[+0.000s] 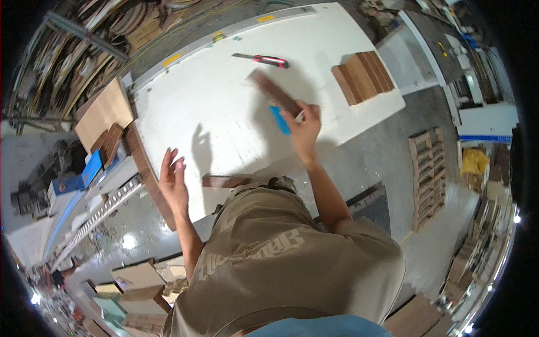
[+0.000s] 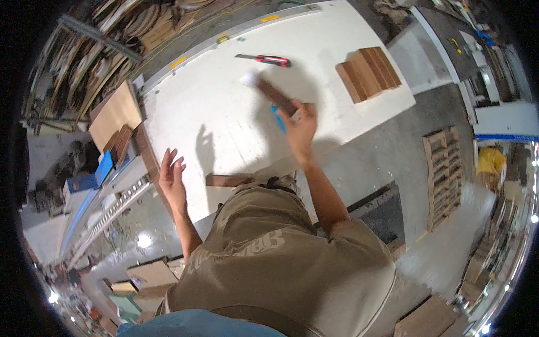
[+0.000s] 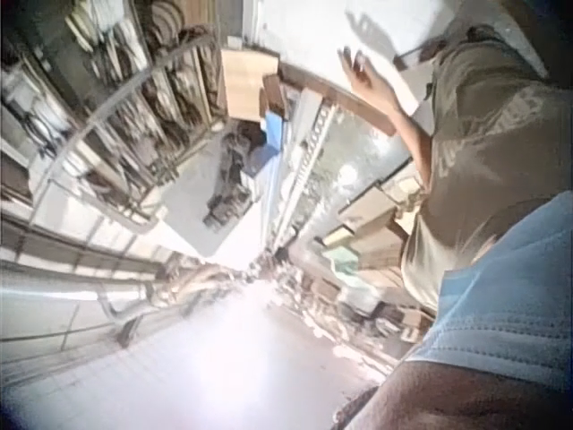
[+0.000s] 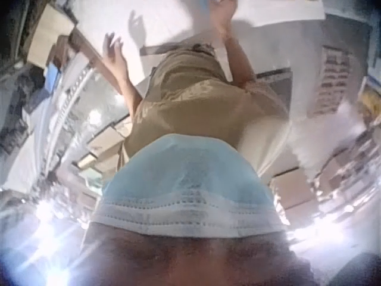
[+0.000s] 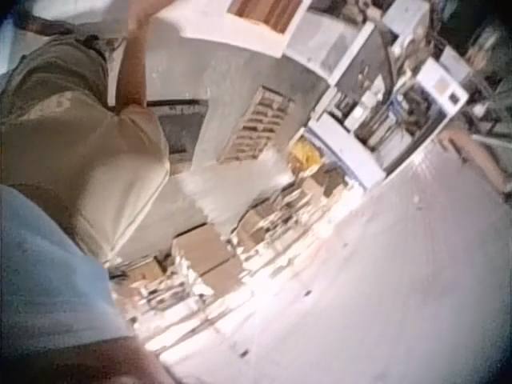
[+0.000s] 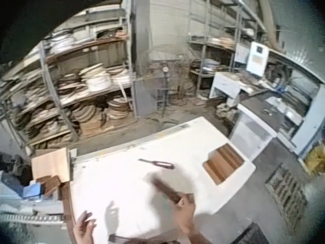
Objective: Assembling, inspecting, and cleaning the edges of wooden furniture blocks using a utility knife.
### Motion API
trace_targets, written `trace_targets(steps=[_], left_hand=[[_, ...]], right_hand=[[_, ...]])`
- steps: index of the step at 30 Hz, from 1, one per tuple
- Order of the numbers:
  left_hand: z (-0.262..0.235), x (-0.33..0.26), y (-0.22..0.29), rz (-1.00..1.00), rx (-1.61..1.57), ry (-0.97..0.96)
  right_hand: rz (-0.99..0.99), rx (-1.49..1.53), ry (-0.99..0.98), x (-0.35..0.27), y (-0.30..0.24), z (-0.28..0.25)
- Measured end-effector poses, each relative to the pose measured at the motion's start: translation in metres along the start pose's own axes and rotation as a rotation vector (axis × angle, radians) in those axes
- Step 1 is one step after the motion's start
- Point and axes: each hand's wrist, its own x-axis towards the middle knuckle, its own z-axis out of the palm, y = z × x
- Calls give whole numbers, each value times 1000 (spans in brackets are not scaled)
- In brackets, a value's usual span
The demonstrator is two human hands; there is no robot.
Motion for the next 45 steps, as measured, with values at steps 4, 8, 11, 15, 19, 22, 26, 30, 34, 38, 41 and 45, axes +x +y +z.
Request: trace_targets(steps=[4, 8, 11, 15, 19, 22, 26, 30, 34, 38, 41, 45], left_hand=[[-23, 18, -70, -114, 90, 12], [-47, 46, -172, -123, 326, 191], [-29, 58, -177, 120, 804, 400], [-29, 46, -177, 137, 928, 481], [-31, 49, -170, 91, 931, 454], [-26, 52, -168, 80, 927, 460], [-30, 50, -170, 43, 903, 467], [-27, 55, -168, 25, 882, 475], [-30, 60, -163, 12, 874, 481], [-35, 54, -168, -41, 875, 477], [-34, 55, -169, -56, 894, 469], [-31, 59, -168, -24, 875, 461]], right_hand=[[107, -215, 389, 54, 142, -44], [186, -360, 462, 77, 153, -68], [-320, -704, 568, 94, 221, -90], [-68, -793, 653, 80, 147, -17], [-101, -40, 57, 53, 47, 129], [-453, 234, -598, 32, -37, 247], [-707, 343, -1030, -15, -207, 381], [-879, 221, -1146, -52, -305, 510], [-792, -82, -1200, -84, -354, 583], [-716, -153, -1270, -105, -364, 593], [-682, -157, -1291, -99, -355, 584], [-614, -11, -1255, -75, -322, 579]])
